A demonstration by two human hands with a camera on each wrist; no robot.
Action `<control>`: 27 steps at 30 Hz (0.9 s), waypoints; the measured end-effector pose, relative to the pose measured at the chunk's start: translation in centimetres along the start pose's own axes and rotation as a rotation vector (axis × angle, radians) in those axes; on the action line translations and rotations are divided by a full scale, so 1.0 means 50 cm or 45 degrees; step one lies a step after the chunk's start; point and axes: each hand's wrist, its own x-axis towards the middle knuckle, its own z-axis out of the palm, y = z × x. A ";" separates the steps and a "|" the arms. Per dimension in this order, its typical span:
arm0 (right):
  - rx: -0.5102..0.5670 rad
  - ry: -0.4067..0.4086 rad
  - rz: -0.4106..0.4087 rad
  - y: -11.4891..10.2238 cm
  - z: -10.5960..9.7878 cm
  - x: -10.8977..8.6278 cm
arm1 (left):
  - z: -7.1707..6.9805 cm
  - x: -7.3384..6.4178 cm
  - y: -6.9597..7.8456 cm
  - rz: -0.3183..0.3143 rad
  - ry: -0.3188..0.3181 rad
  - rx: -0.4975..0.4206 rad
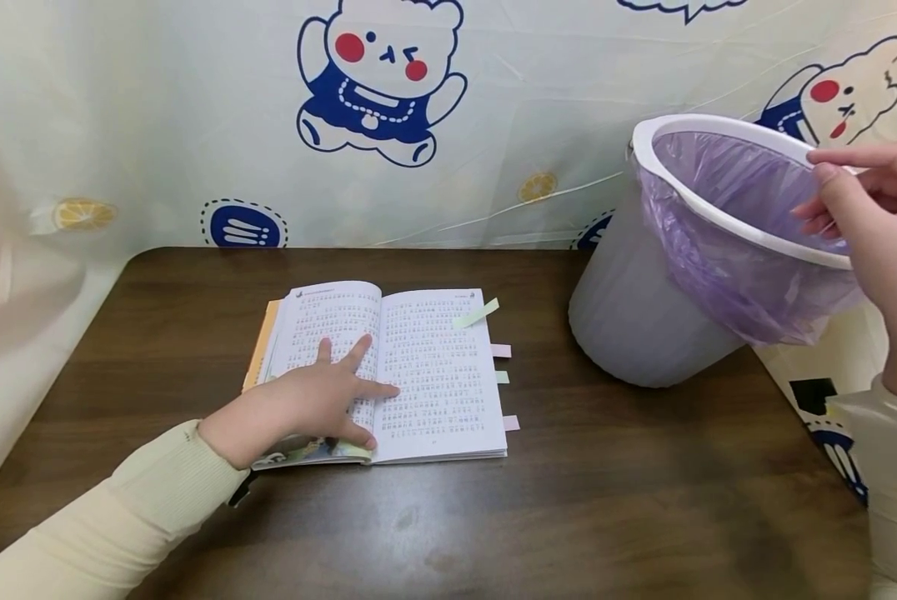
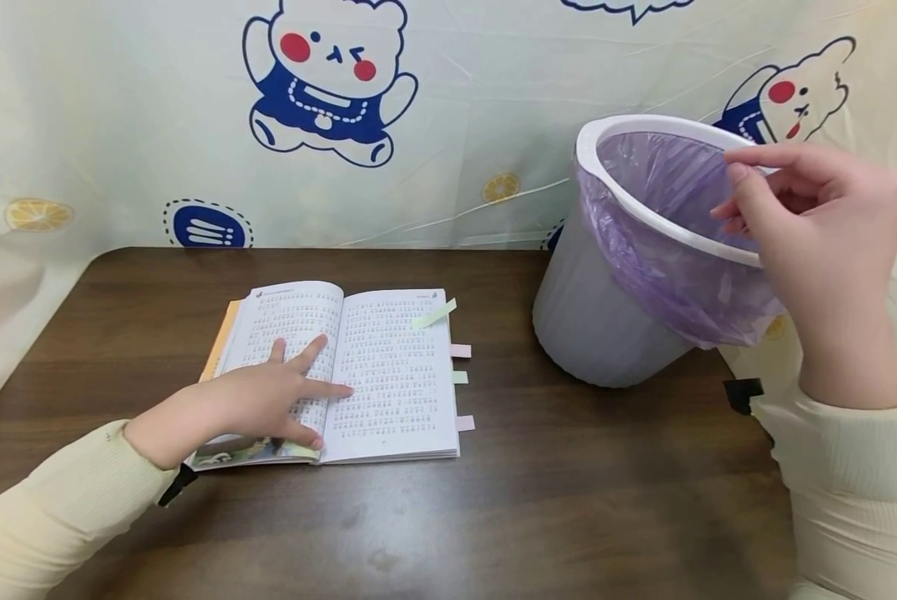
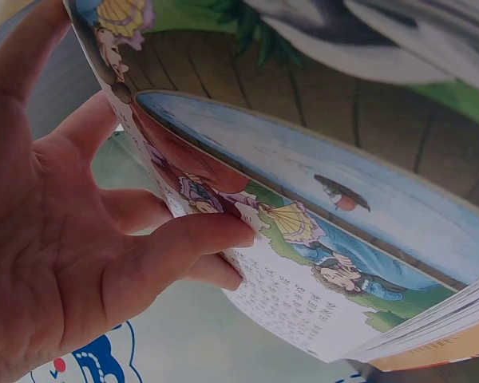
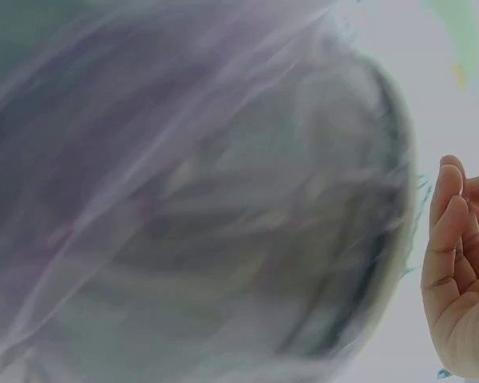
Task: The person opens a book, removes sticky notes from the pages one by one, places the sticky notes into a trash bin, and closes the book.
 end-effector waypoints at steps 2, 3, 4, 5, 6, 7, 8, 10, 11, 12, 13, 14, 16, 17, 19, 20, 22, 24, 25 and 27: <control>0.067 -0.003 -0.049 -0.011 0.009 -0.013 | 0.000 -0.001 0.000 -0.003 0.001 -0.005; 0.086 -0.008 -0.089 -0.018 0.015 -0.019 | 0.001 -0.002 -0.001 -0.004 0.002 -0.005; 0.155 -0.018 -0.127 -0.023 0.022 -0.025 | 0.001 -0.003 -0.001 -0.005 0.003 -0.005; 0.240 -0.032 -0.160 -0.029 0.030 -0.031 | 0.001 -0.004 -0.002 -0.007 0.004 -0.005; 0.286 -0.048 -0.199 -0.036 0.038 -0.037 | 0.001 -0.004 -0.002 -0.008 0.007 -0.004; 0.302 -0.063 -0.242 -0.043 0.046 -0.043 | 0.001 -0.004 -0.003 -0.007 0.008 -0.002; 0.351 -0.081 -0.284 -0.049 0.055 -0.049 | 0.001 -0.003 -0.004 -0.006 0.010 -0.001; 0.439 -0.115 -0.338 -0.061 0.072 -0.058 | 0.002 -0.002 -0.004 0.001 0.013 0.003; 0.450 -0.131 -0.358 -0.067 0.080 -0.062 | 0.002 -0.001 -0.004 0.004 0.014 0.005; 0.443 -0.144 -0.382 -0.073 0.088 -0.065 | 0.002 0.000 -0.005 0.007 0.013 0.006; 0.461 -0.156 -0.397 -0.077 0.097 -0.067 | 0.003 0.001 -0.005 0.008 0.012 0.006; 0.487 -0.166 -0.401 -0.080 0.106 -0.068 | 0.003 0.001 -0.005 0.008 0.011 0.005; 0.441 -0.188 -0.418 -0.084 0.122 -0.072 | 0.003 0.001 -0.004 0.007 0.009 0.002; 0.409 -0.201 -0.432 -0.085 0.129 -0.073 | 0.003 0.000 -0.004 0.005 0.008 -0.002; 0.346 -0.230 -0.461 -0.086 0.146 -0.076 | 0.003 -0.001 -0.003 0.000 0.008 -0.006; 0.327 -0.252 -0.466 -0.085 0.155 -0.078 | 0.003 -0.001 -0.002 -0.004 0.008 -0.007; 0.274 -0.313 -0.488 -0.084 0.173 -0.082 | 0.003 -0.002 -0.002 -0.008 0.007 -0.005; 0.197 -0.379 -0.507 -0.079 0.193 -0.085 | 0.002 -0.002 -0.001 -0.009 0.007 -0.001; 0.165 -0.412 -0.503 -0.075 0.204 -0.086 | 0.002 -0.002 0.000 -0.007 0.006 0.000; 0.099 -0.480 -0.485 -0.065 0.227 -0.088 | 0.002 -0.002 0.001 -0.003 0.006 0.002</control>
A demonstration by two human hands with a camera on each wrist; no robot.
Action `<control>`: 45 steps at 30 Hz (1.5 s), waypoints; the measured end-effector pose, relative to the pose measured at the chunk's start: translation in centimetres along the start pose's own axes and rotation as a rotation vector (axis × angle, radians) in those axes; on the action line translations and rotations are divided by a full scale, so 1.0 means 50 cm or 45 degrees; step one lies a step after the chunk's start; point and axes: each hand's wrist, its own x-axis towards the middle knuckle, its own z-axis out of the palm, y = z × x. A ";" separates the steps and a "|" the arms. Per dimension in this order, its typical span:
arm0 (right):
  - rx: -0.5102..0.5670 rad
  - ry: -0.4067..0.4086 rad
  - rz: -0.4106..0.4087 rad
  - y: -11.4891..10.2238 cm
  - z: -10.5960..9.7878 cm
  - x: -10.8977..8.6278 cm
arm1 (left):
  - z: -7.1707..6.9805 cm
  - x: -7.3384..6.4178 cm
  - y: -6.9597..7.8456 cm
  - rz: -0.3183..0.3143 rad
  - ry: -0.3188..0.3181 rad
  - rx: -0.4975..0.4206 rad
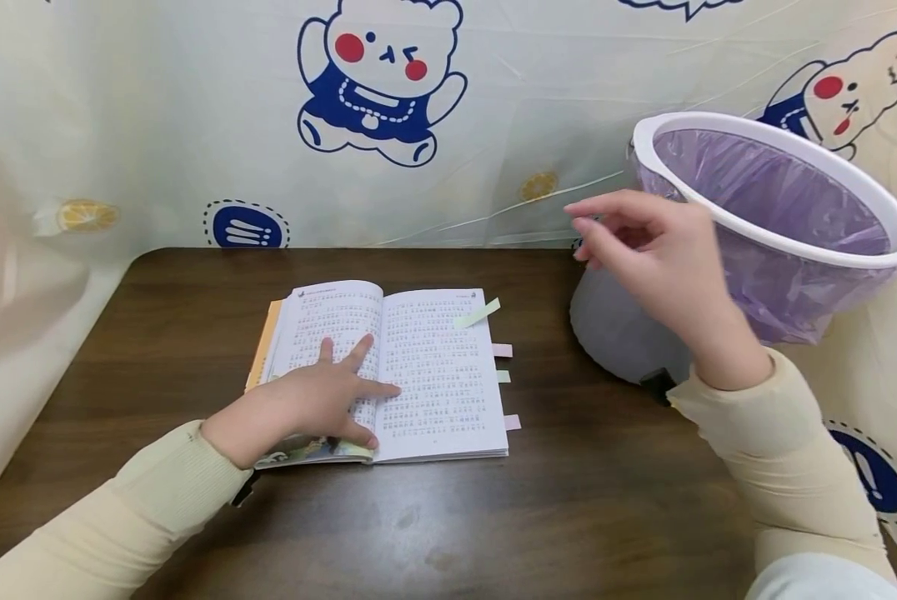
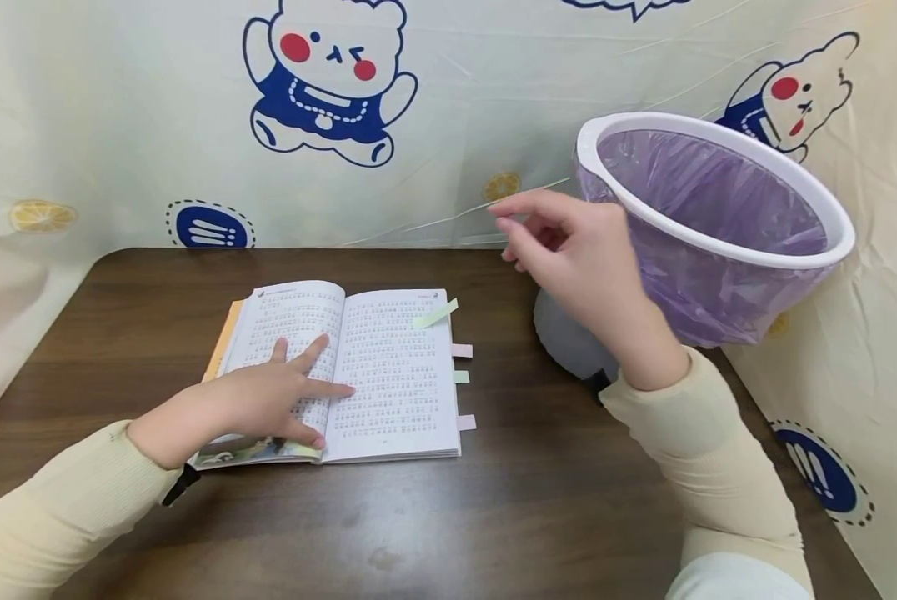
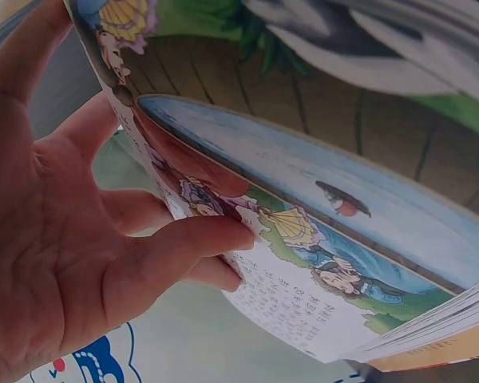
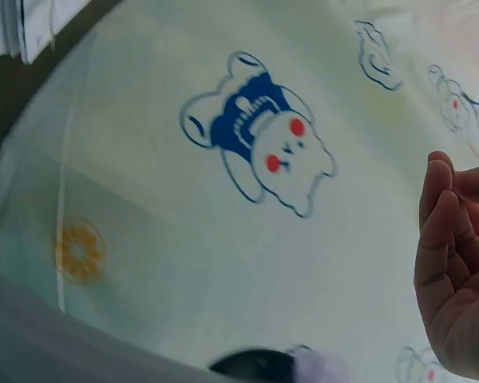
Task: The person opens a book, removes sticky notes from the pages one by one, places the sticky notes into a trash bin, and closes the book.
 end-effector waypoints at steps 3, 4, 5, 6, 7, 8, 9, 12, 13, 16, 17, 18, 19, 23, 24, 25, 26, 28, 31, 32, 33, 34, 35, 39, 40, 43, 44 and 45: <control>-0.021 -0.097 0.075 0.027 0.040 0.004 | 0.001 0.000 0.000 -0.007 -0.002 -0.007; -0.018 -0.131 0.103 0.037 0.053 0.005 | 0.002 0.000 0.000 -0.009 -0.001 -0.009; -0.010 -0.164 0.133 0.047 0.066 0.005 | 0.001 -0.001 0.001 -0.014 -0.002 -0.009; -0.011 -0.196 0.158 0.057 0.078 0.005 | 0.002 -0.001 0.001 -0.018 -0.003 -0.009; -0.017 -0.228 0.188 0.067 0.088 0.004 | 0.002 0.000 0.001 -0.020 -0.004 -0.010; -0.024 -0.262 0.219 0.076 0.098 0.002 | 0.002 0.000 0.001 -0.018 -0.004 -0.008; -0.035 -0.299 0.257 0.085 0.107 0.001 | 0.001 0.000 0.002 -0.014 -0.003 -0.003; -0.152 -0.457 0.398 0.111 0.130 -0.001 | 0.000 0.001 0.003 -0.010 -0.006 0.015; -0.196 -0.525 0.450 0.121 0.138 -0.002 | 0.000 0.002 0.004 -0.010 -0.007 0.016; -0.320 -0.728 0.581 0.155 0.161 -0.007 | -0.001 0.003 0.007 -0.010 -0.014 0.024; -0.343 -0.779 0.613 0.167 0.169 -0.010 | -0.001 0.004 0.007 -0.012 -0.017 0.023; -0.353 -0.814 0.644 0.180 0.177 -0.015 | 0.000 0.005 0.008 -0.014 -0.020 0.020; -0.363 -0.837 0.671 0.191 0.185 -0.019 | 0.000 0.005 0.009 -0.016 -0.024 0.018; -0.365 -0.849 0.727 0.223 0.221 -0.030 | 0.002 0.005 0.009 -0.032 -0.032 0.014; -0.355 -0.844 0.739 0.227 0.229 -0.031 | 0.002 0.004 0.009 -0.037 -0.031 0.013; -0.343 -0.839 0.748 0.232 0.239 -0.032 | 0.001 0.003 0.008 -0.040 -0.031 0.012; -0.328 -0.837 0.755 0.235 0.248 -0.032 | 0.001 0.003 0.008 -0.042 -0.030 0.013; -0.291 -0.838 0.770 0.241 0.265 -0.032 | 0.000 0.001 0.007 -0.043 -0.030 0.013; -0.254 -0.853 0.769 0.244 0.284 -0.032 | -0.002 0.001 0.006 -0.042 -0.030 0.013; -0.246 -0.860 0.769 0.244 0.288 -0.032 | -0.003 0.001 0.006 -0.042 -0.030 0.012; -0.235 -0.866 0.769 0.244 0.293 -0.032 | -0.003 0.001 0.006 -0.041 -0.030 0.013; -0.226 -0.870 0.772 0.243 0.296 -0.032 | -0.003 0.002 0.006 -0.042 -0.031 0.014; -0.218 -0.877 0.775 0.243 0.300 -0.033 | -0.004 0.002 0.006 -0.042 -0.030 0.018; -0.174 -0.891 0.800 0.243 0.312 -0.040 | -0.006 0.003 0.004 -0.044 -0.028 0.034; -0.168 -0.897 0.801 0.244 0.314 -0.042 | -0.006 0.003 0.003 -0.045 -0.027 0.036; -0.150 -0.922 0.810 0.248 0.321 -0.049 | -0.005 0.002 0.001 -0.047 -0.032 0.024; -0.146 -0.929 0.815 0.249 0.323 -0.051 | -0.004 0.002 0.001 -0.045 -0.033 0.018; -0.143 -0.936 0.819 0.250 0.324 -0.053 | -0.003 0.002 0.001 -0.047 -0.034 0.013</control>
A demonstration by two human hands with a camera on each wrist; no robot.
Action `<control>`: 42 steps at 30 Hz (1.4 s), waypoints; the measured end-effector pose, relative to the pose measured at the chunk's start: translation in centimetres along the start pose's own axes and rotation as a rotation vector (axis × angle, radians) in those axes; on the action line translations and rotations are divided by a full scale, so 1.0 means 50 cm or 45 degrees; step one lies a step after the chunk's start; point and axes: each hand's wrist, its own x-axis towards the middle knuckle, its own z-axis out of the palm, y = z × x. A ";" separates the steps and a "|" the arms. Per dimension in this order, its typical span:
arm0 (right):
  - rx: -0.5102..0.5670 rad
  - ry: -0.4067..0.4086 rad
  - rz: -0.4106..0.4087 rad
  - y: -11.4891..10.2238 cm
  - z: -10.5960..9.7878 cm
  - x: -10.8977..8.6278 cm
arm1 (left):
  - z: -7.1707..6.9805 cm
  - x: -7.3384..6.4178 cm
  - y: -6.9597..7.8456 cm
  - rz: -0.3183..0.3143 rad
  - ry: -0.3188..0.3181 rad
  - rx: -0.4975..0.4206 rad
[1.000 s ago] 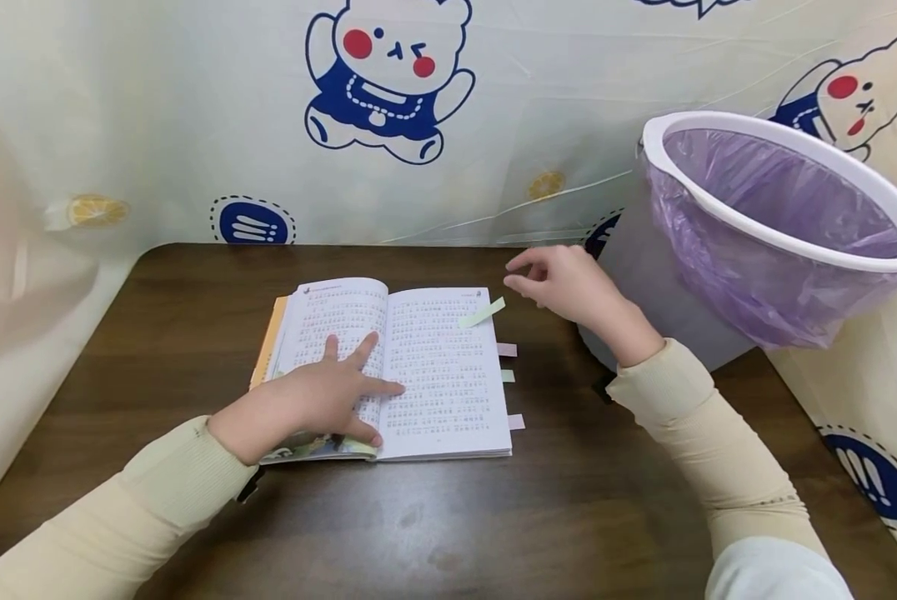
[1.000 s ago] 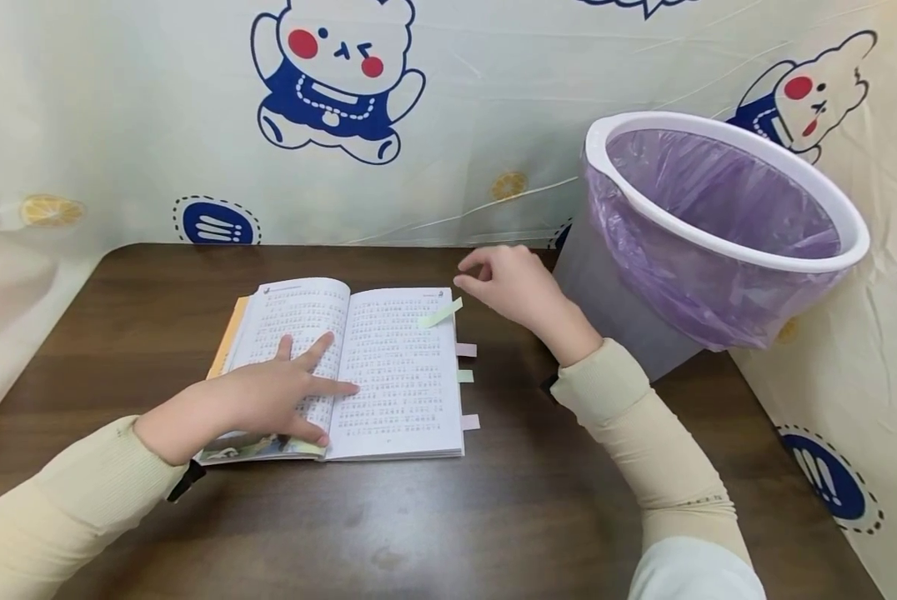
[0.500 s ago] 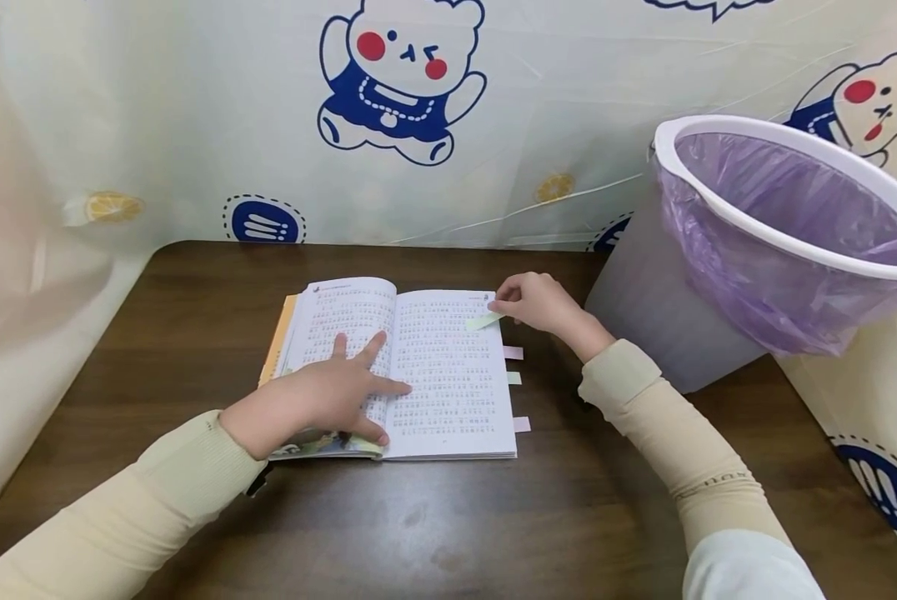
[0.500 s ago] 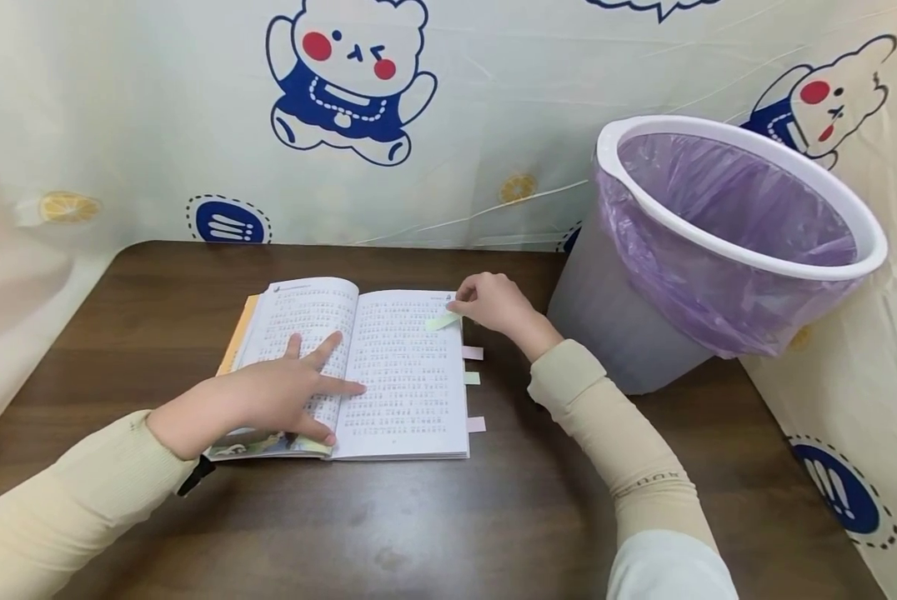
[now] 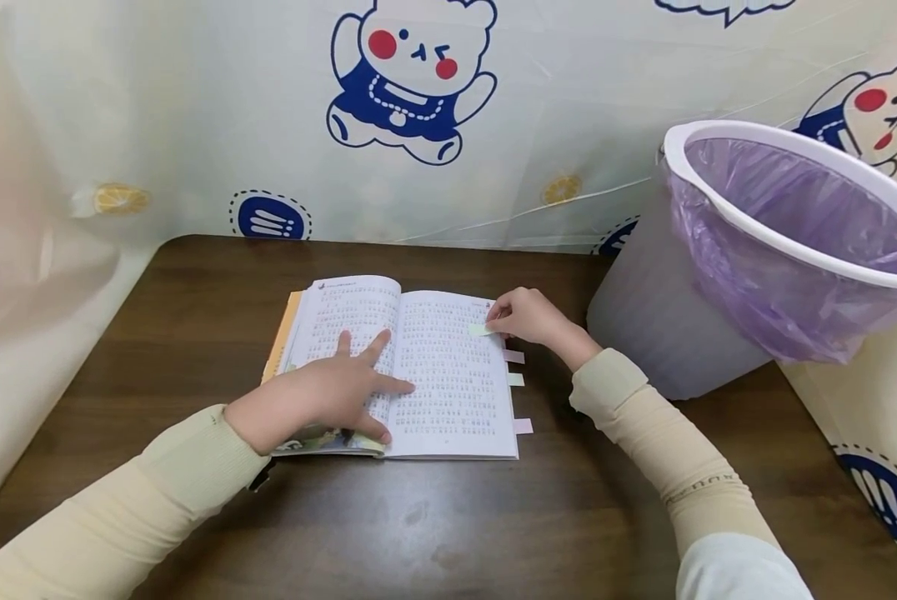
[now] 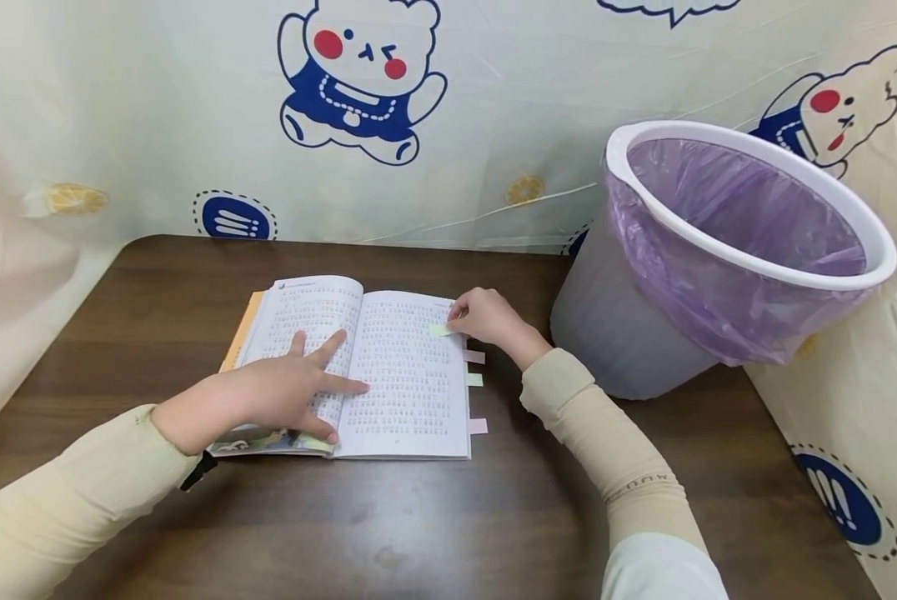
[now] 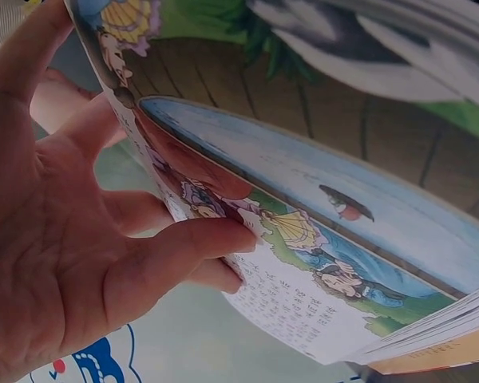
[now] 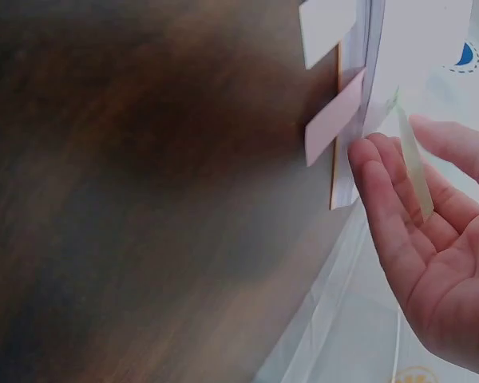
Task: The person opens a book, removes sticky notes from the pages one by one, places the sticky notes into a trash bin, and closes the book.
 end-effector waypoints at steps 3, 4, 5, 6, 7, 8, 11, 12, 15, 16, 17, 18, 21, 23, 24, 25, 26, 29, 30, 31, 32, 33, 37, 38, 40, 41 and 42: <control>0.017 -0.009 0.011 0.003 0.002 -0.003 | 0.000 0.001 0.003 0.004 -0.001 -0.001; 0.020 -0.004 0.013 0.003 0.002 -0.005 | 0.000 0.001 0.003 0.003 -0.002 0.002; 0.019 -0.001 0.012 0.003 0.001 -0.005 | 0.000 0.001 0.004 0.001 -0.002 0.005; 0.015 0.002 0.008 0.004 0.000 -0.006 | 0.000 0.001 0.004 -0.001 -0.002 0.006; 0.010 0.004 0.005 0.003 -0.001 -0.007 | 0.000 0.001 0.004 0.002 0.000 0.010; 0.005 0.007 0.003 0.004 -0.002 -0.008 | 0.000 0.001 0.004 0.002 0.000 0.012; 0.000 0.013 -0.003 0.005 -0.006 -0.008 | 0.000 0.000 0.005 0.004 0.003 0.010; 0.000 0.014 -0.004 0.005 -0.007 -0.008 | -0.001 0.000 0.005 0.007 0.005 0.012; 0.018 0.011 0.006 0.007 -0.008 -0.009 | 0.000 0.000 0.005 0.011 0.008 0.012; 0.024 0.010 0.008 0.008 -0.008 -0.009 | 0.000 0.000 0.005 0.016 0.010 0.016; 0.031 0.008 0.012 0.008 -0.009 -0.009 | 0.000 0.001 0.005 0.018 0.012 0.018; 0.037 0.008 0.017 0.009 -0.010 -0.009 | 0.000 0.000 0.005 0.020 0.013 0.018; 0.049 -0.002 0.024 0.010 -0.012 -0.011 | 0.000 0.000 0.005 0.024 0.015 0.017; 0.057 -0.011 0.025 0.011 -0.013 -0.013 | 0.000 0.000 0.005 0.024 0.015 0.018; 0.061 -0.016 0.023 0.012 -0.014 -0.013 | 0.000 0.000 0.005 0.026 0.015 0.020; 0.066 -0.020 0.020 0.013 -0.014 -0.014 | 0.000 0.000 0.005 0.026 0.014 0.020; 0.073 -0.024 0.016 0.014 -0.014 -0.014 | 0.000 -0.001 0.006 0.027 0.015 0.022; 0.101 -0.037 0.007 0.018 -0.016 -0.015 | 0.000 -0.002 0.007 0.023 0.017 0.018; 0.109 -0.043 0.005 0.019 -0.016 -0.016 | 0.001 -0.003 0.007 0.021 0.017 0.014; 0.118 -0.050 0.003 0.021 -0.016 -0.016 | 0.001 -0.003 0.007 0.020 0.017 0.008; 0.127 -0.058 0.001 0.023 -0.016 -0.017 | 0.002 -0.004 0.007 0.018 0.016 0.003; 0.132 -0.065 -0.001 0.024 -0.016 -0.017 | 0.003 -0.004 0.008 0.017 0.016 -0.003; 0.142 -0.074 -0.019 0.026 -0.016 -0.020 | 0.005 -0.006 0.008 0.022 0.023 -0.004; 0.142 -0.070 -0.023 0.025 -0.016 -0.021 | 0.004 -0.006 0.008 0.021 0.025 -0.002; 0.142 -0.063 -0.032 0.025 -0.017 -0.022 | 0.004 -0.005 0.007 0.023 0.029 0.002; 0.141 -0.059 -0.037 0.024 -0.018 -0.023 | 0.004 -0.005 0.007 0.022 0.030 0.003; 0.142 -0.055 -0.043 0.023 -0.019 -0.024 | 0.003 -0.005 0.007 0.019 0.029 0.002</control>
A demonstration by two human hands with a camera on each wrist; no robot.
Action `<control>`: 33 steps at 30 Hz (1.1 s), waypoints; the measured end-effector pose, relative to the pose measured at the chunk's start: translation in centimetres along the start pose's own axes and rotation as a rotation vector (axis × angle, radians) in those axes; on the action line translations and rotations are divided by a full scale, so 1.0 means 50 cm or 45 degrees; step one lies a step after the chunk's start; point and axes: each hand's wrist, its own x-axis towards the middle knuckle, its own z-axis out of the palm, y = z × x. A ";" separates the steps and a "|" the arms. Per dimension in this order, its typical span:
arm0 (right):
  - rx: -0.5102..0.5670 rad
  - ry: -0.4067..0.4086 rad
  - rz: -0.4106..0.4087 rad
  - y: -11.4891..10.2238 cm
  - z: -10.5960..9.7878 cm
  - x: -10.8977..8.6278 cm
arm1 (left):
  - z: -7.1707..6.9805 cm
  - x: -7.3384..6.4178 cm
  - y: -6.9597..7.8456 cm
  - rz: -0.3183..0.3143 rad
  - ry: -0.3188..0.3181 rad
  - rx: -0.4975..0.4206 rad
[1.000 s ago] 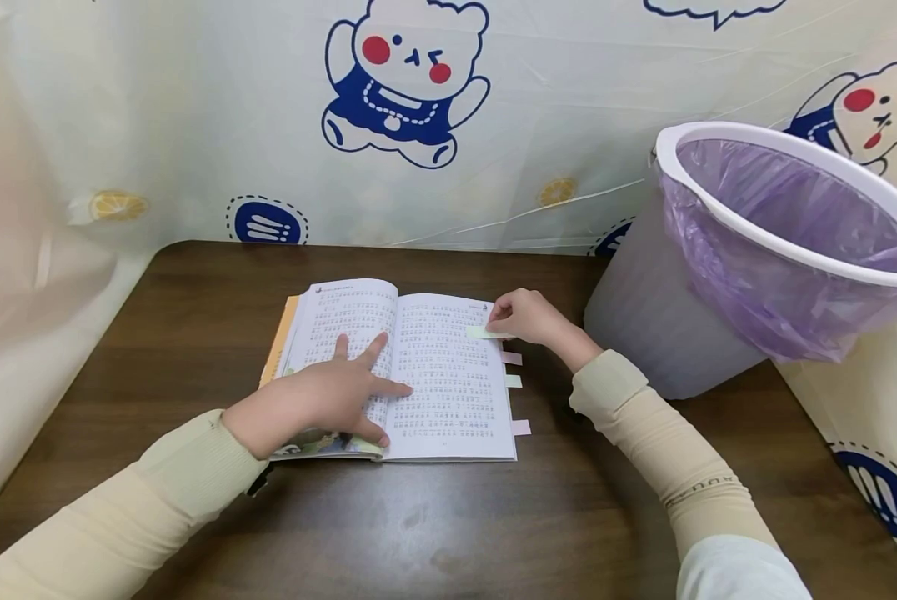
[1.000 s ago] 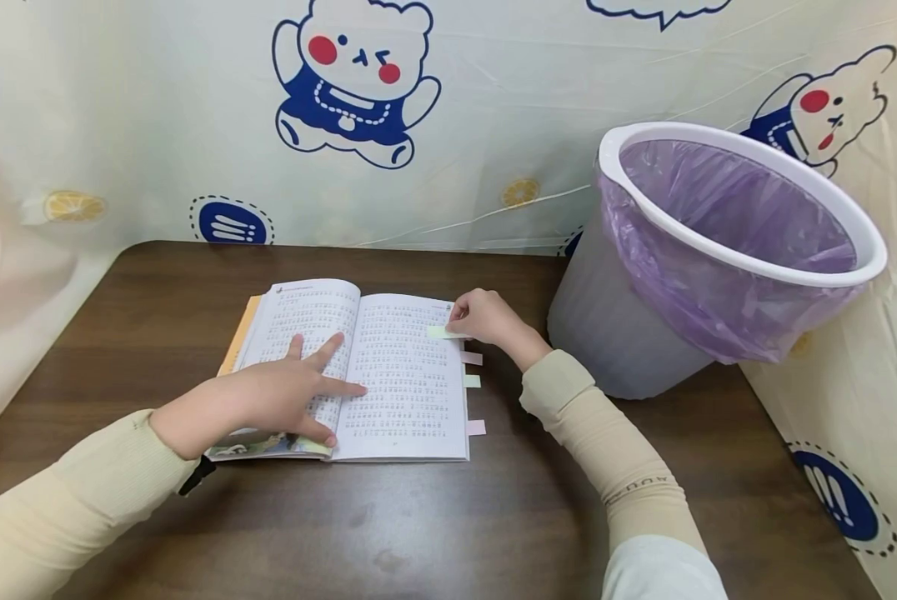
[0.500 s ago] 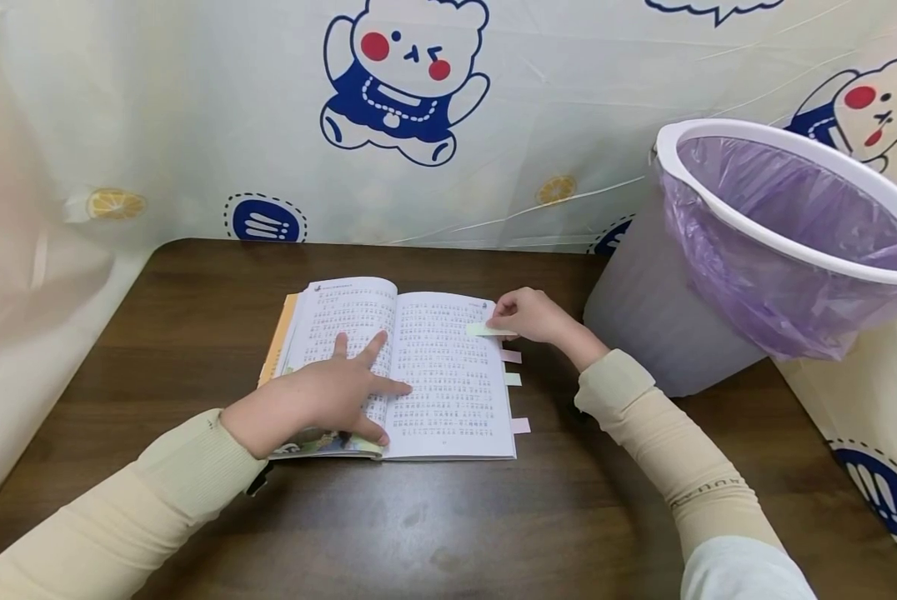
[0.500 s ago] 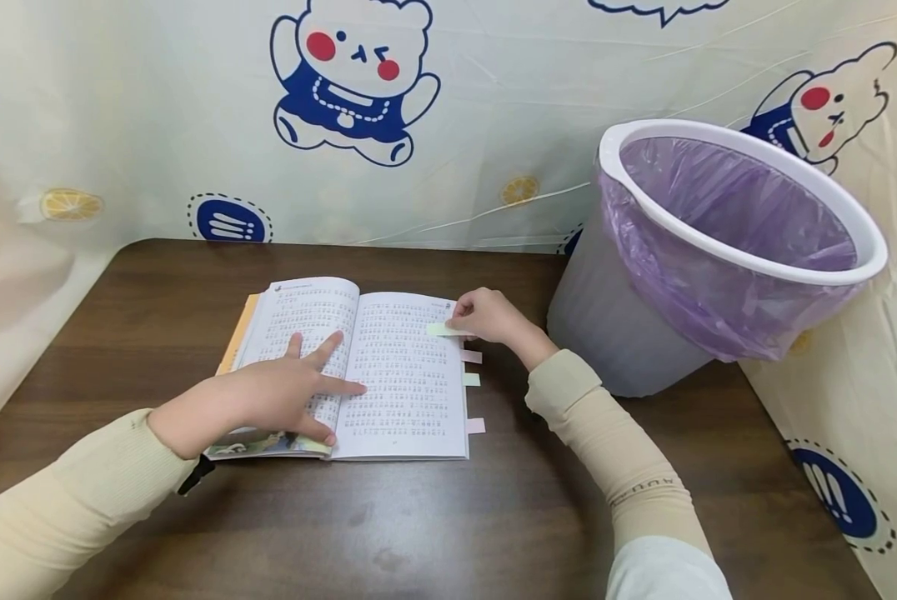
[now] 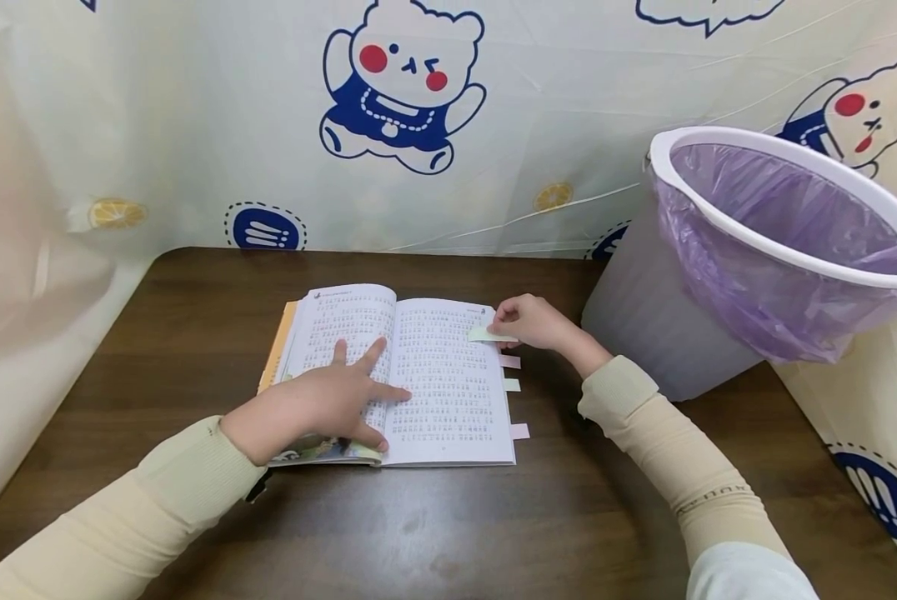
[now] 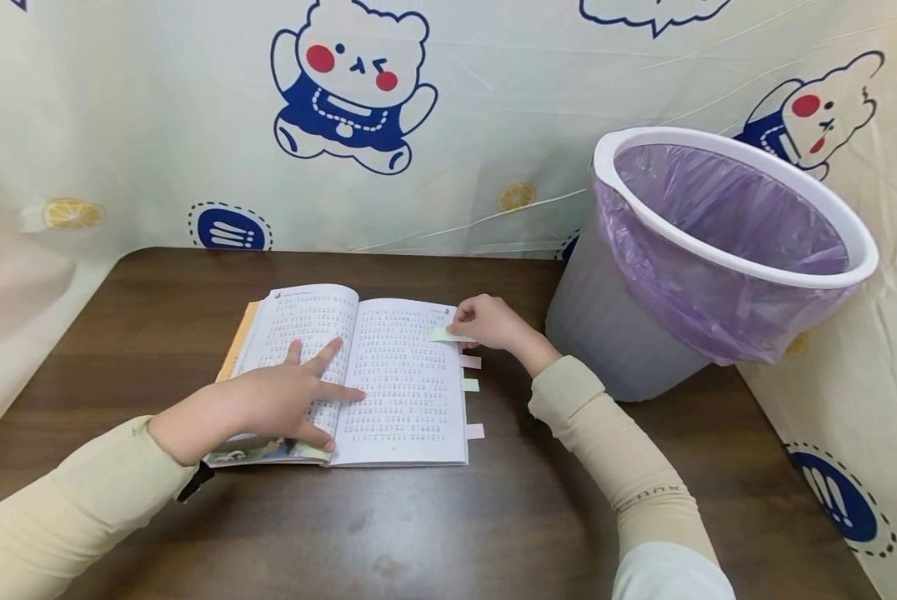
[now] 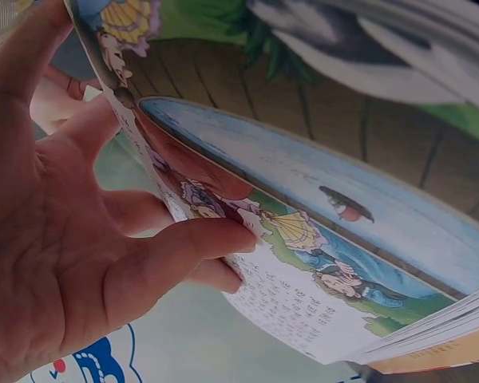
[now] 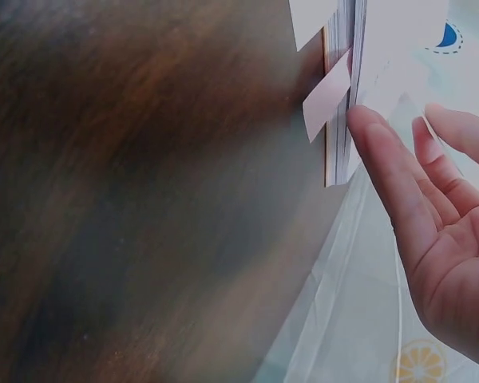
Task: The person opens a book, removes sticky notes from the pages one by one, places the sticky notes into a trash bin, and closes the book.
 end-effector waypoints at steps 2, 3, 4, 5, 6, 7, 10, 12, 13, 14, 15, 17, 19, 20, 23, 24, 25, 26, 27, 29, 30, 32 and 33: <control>0.008 0.011 -0.010 0.000 -0.002 -0.003 | 0.000 0.001 -0.001 -0.005 -0.001 -0.001; 0.011 0.021 -0.017 -0.001 -0.003 -0.005 | 0.001 0.002 -0.001 -0.005 -0.003 0.001; 0.011 0.032 -0.026 -0.001 -0.004 -0.007 | 0.001 0.002 -0.001 -0.009 -0.005 -0.002; 0.014 0.047 -0.034 -0.001 -0.004 -0.009 | 0.001 0.003 -0.001 -0.011 -0.006 -0.003; 0.017 0.064 -0.043 -0.001 -0.005 -0.011 | 0.001 0.003 -0.001 -0.014 -0.008 -0.003; 0.022 0.080 -0.051 -0.001 -0.006 -0.014 | 0.001 0.003 -0.001 -0.015 -0.009 -0.003; 0.023 0.127 -0.079 -0.003 -0.012 -0.026 | 0.001 0.002 0.000 -0.018 -0.009 -0.007; 0.037 0.149 -0.095 -0.007 -0.017 -0.036 | 0.002 0.002 0.000 -0.018 -0.008 -0.006; 0.042 0.159 -0.106 -0.008 -0.020 -0.041 | 0.002 0.001 0.000 -0.014 -0.006 -0.004; 0.044 0.171 -0.116 -0.010 -0.023 -0.045 | 0.002 0.001 0.000 -0.012 -0.005 -0.005; 0.048 0.181 -0.127 -0.012 -0.026 -0.050 | 0.002 0.001 0.000 -0.011 -0.003 -0.005; 0.058 0.203 -0.150 -0.016 -0.035 -0.059 | 0.002 0.002 -0.001 -0.007 0.001 -0.001; 0.060 0.227 -0.172 -0.021 -0.042 -0.069 | 0.002 0.003 -0.002 -0.006 0.002 0.001; 0.063 0.235 -0.180 -0.023 -0.045 -0.075 | 0.002 0.003 -0.003 -0.008 0.000 -0.001; 0.082 0.254 -0.205 -0.032 -0.054 -0.090 | 0.002 0.004 -0.004 -0.004 0.000 0.002; 0.096 0.257 -0.212 -0.035 -0.056 -0.094 | 0.002 0.005 -0.005 -0.001 0.001 0.002; 0.118 0.256 -0.217 -0.038 -0.059 -0.098 | 0.002 0.006 -0.005 0.003 0.003 0.002; 0.136 0.256 -0.224 -0.039 -0.062 -0.102 | 0.001 0.005 -0.005 0.008 0.006 0.004; 0.159 0.252 -0.229 -0.042 -0.064 -0.106 | 0.001 0.006 -0.006 0.011 0.007 0.003; 0.211 0.240 -0.242 -0.048 -0.068 -0.114 | 0.000 0.005 -0.006 0.013 0.007 -0.001; 0.234 0.234 -0.251 -0.050 -0.070 -0.117 | -0.001 0.005 -0.006 0.015 0.006 0.000; 0.271 0.225 -0.257 -0.053 -0.075 -0.126 | -0.001 0.006 -0.004 0.017 0.001 -0.002; 0.290 0.223 -0.258 -0.056 -0.078 -0.132 | -0.001 0.007 -0.004 0.017 -0.003 -0.002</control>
